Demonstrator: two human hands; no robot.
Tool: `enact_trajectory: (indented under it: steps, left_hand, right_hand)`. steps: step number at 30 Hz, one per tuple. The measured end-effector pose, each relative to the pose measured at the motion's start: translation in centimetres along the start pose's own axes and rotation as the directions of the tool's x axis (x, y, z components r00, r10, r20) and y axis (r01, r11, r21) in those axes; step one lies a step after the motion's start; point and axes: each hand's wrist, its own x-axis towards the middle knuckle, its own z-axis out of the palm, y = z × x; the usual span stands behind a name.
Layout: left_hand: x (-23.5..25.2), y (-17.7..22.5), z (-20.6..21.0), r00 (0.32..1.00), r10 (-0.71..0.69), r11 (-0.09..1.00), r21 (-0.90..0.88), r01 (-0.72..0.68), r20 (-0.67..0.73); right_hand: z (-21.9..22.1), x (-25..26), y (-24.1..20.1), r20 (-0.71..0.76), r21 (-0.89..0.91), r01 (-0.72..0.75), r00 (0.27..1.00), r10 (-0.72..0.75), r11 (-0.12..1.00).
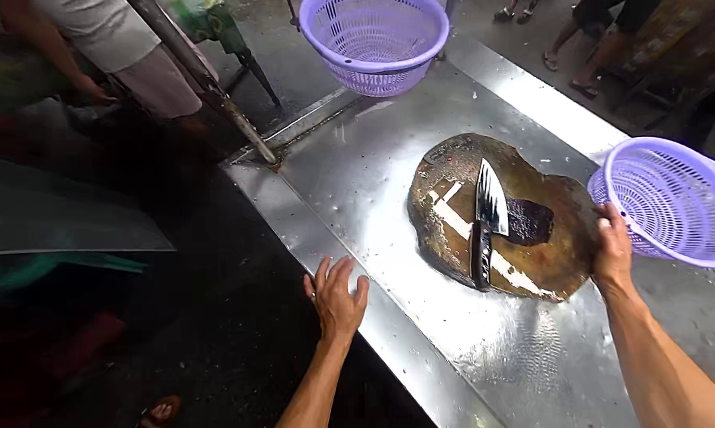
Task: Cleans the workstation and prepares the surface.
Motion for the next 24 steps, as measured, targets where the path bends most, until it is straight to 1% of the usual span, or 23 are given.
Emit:
enact_trajectory:
  steps: [2, 3, 9, 13, 17, 21, 24]
  left_hand:
    - [-0.1, -0.1, 0.2, 0.999, 0.010, 1.000, -0.028, -0.010, -0.032]
    - [-0.1, -0.1, 0.2, 0.999, 0.011, 0.999, -0.037, -0.013, -0.045]
    - [-0.1, 0.0, 0.5, 0.997, 0.020, 0.999, -0.048, -0.023, -0.071]
    - [-0.2, 0.1, 0.7, 0.997, 0.030, 0.999, -0.043, -0.033, -0.074]
    - [-0.1, 0.0, 0.5, 0.998, 0.046, 0.999, -0.005, -0.046, -0.033]
    - [0.0, -0.1, 0.6, 0.998, 0.061, 0.998, 0.027, -0.061, -0.003]
    - [0.1, 0.1, 0.4, 0.998, 0.051, 0.997, 0.055, -0.053, 0.039]
  right_hand:
    - [0.2, -0.2, 0.3, -0.030, 0.089, -0.013, 0.999, 0.016, 0.996]
    - [0.3, -0.1, 0.2, -0.025, 0.101, -0.021, 0.999, 0.024, 0.995]
    - [0.4, -0.2, -0.6, -0.012, -0.004, -0.034, 0.999, 0.034, 0.999]
    - [0.8, -0.6, -1.3, -0.041, 0.025, -0.046, 0.998, 0.047, 0.999]
    - [3.1, -1.2, -3.2, -0.072, 0.020, -0.097, 0.993, 0.098, 0.995]
    - [5.2, -2.3, -5.0, -0.132, 0.063, -0.153, 0.978, 0.160, 0.986]
    - [5.1, -3.1, -4.8, -0.166, -0.019, -0.175, 0.971, 0.170, 0.984]
